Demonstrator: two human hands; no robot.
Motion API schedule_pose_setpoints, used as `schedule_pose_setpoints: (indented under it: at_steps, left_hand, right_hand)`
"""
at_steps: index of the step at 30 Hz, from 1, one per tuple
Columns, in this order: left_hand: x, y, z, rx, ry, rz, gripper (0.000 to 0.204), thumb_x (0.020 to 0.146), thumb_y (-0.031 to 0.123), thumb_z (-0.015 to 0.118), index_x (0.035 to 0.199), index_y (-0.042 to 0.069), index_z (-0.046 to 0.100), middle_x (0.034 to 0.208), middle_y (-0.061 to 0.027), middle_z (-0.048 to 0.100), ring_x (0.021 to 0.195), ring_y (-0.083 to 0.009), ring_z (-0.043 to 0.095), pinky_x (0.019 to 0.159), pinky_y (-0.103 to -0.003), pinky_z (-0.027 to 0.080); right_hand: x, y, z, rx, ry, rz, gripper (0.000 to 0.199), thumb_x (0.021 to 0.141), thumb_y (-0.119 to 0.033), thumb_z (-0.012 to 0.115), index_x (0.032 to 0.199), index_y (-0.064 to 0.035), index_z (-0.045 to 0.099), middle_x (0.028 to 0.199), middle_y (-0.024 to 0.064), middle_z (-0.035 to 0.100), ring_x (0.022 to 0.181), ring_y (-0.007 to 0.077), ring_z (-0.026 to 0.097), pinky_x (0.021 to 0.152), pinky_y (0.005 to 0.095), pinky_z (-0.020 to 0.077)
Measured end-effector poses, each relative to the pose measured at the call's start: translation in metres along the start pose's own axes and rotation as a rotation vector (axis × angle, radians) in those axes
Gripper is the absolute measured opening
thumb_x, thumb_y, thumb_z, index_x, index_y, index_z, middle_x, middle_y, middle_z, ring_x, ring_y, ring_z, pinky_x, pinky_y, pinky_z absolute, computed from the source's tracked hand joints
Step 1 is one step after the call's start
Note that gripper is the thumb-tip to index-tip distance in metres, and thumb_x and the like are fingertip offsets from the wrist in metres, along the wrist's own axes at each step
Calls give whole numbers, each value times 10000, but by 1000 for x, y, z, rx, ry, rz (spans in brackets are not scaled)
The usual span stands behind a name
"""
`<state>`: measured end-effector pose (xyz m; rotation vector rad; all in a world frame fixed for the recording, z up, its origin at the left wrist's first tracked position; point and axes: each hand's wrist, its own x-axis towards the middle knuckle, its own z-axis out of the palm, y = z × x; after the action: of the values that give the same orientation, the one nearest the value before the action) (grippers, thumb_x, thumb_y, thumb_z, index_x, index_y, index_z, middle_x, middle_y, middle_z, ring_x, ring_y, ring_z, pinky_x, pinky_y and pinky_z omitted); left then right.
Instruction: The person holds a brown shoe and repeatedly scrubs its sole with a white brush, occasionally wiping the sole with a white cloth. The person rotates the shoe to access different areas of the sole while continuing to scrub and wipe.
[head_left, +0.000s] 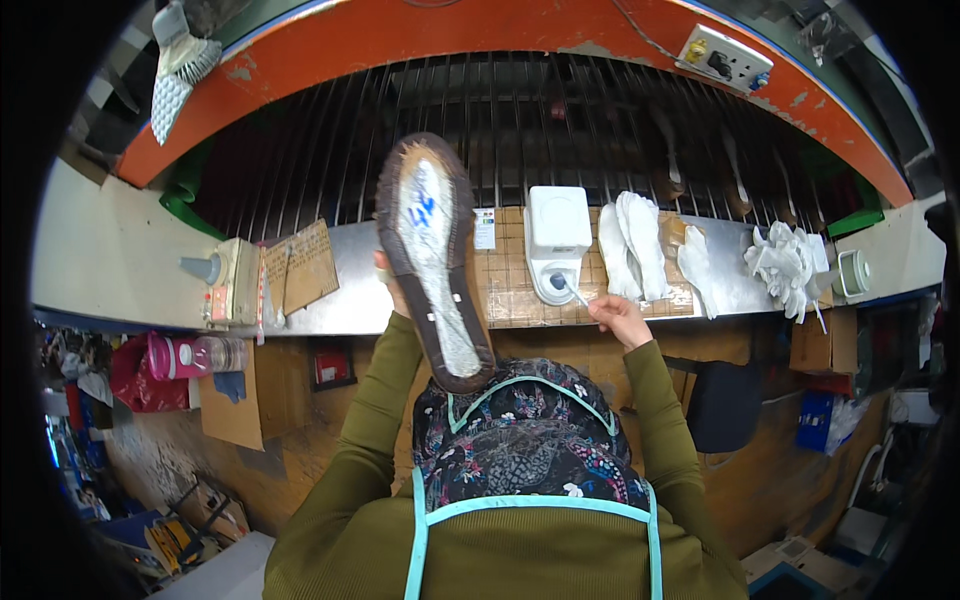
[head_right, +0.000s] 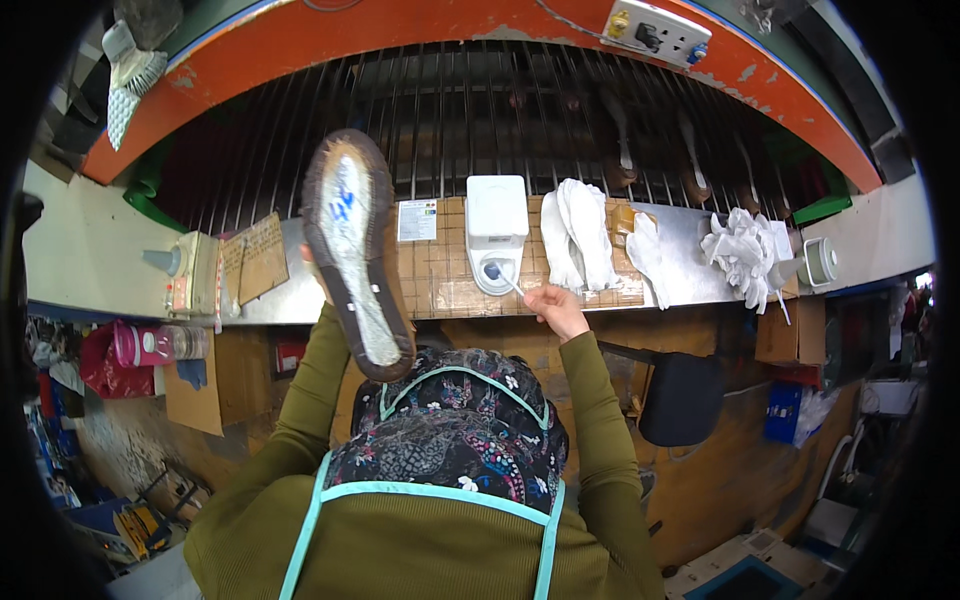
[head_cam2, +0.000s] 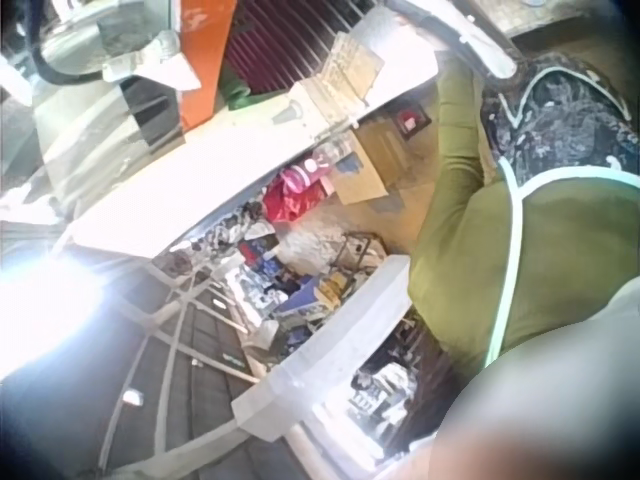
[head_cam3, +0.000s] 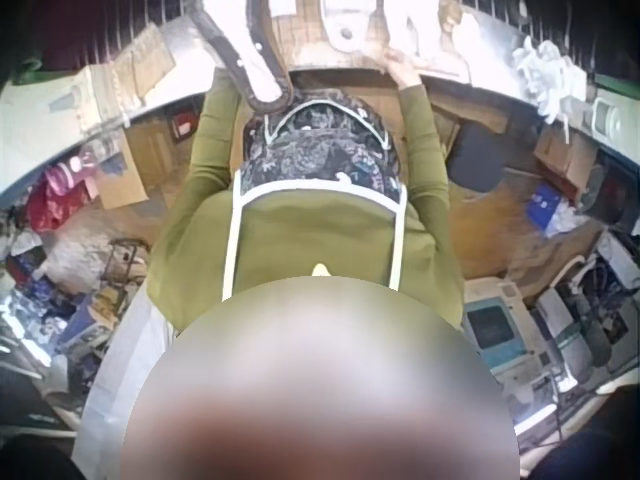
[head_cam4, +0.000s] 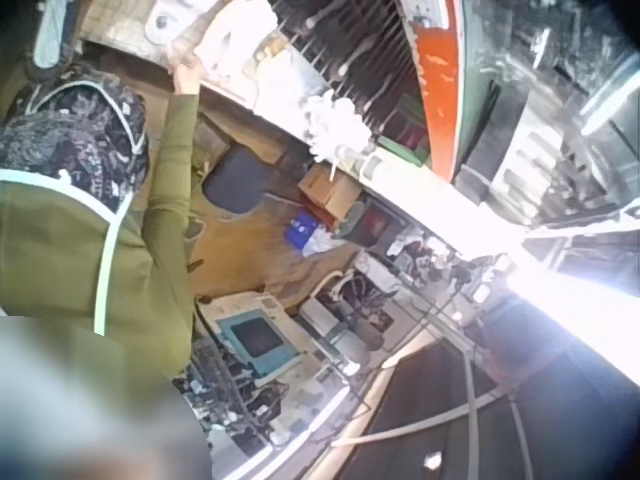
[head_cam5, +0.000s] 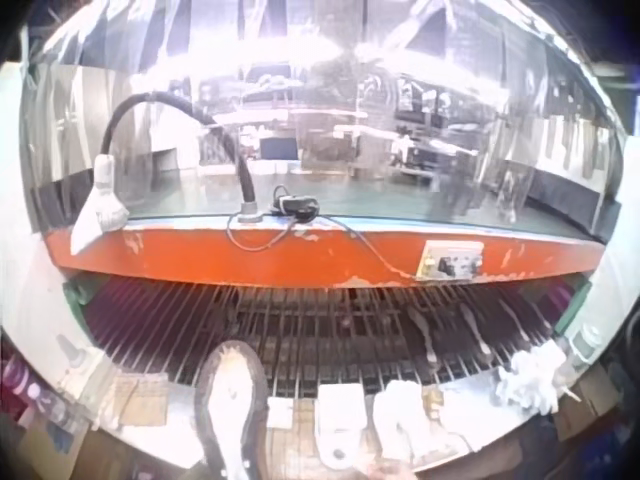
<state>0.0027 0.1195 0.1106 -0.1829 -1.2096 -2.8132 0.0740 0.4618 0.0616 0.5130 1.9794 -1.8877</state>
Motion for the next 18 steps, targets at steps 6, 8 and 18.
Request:
schedule_pose_setpoints:
  at_steps: [6,8,18]
  left_hand:
    - [5,-14,46,-123,-169,-178,933,852,750,424,1476,67,302,1476,-142,386,1295,-281,444,1093,-415,373]
    - [7,-13,63,-145,-287,-190,946,847,761,412,1479,66,293,1473,-149,388,1295,-283,445,1092,-423,377]
    - [-5,-12,106,-109,-340,-256,1075,781,827,422,1488,39,239,1461,-205,373,1310,-314,436,1096,-435,386]
  right_hand:
    - [-58,-143,30,-621,567,-1039,129,760,-151,783,885,-128,759,794,-12,663,674,145,572,797,322,361]
    - [-73,-180,39,-613,527,-1161,131,766,-183,778,889,-141,761,815,-30,650,718,120,570,809,324,282]
    - [-72,-203,46,-943,834,-1426,222,730,-197,804,947,-190,756,902,-36,611,675,100,506,724,325,251]
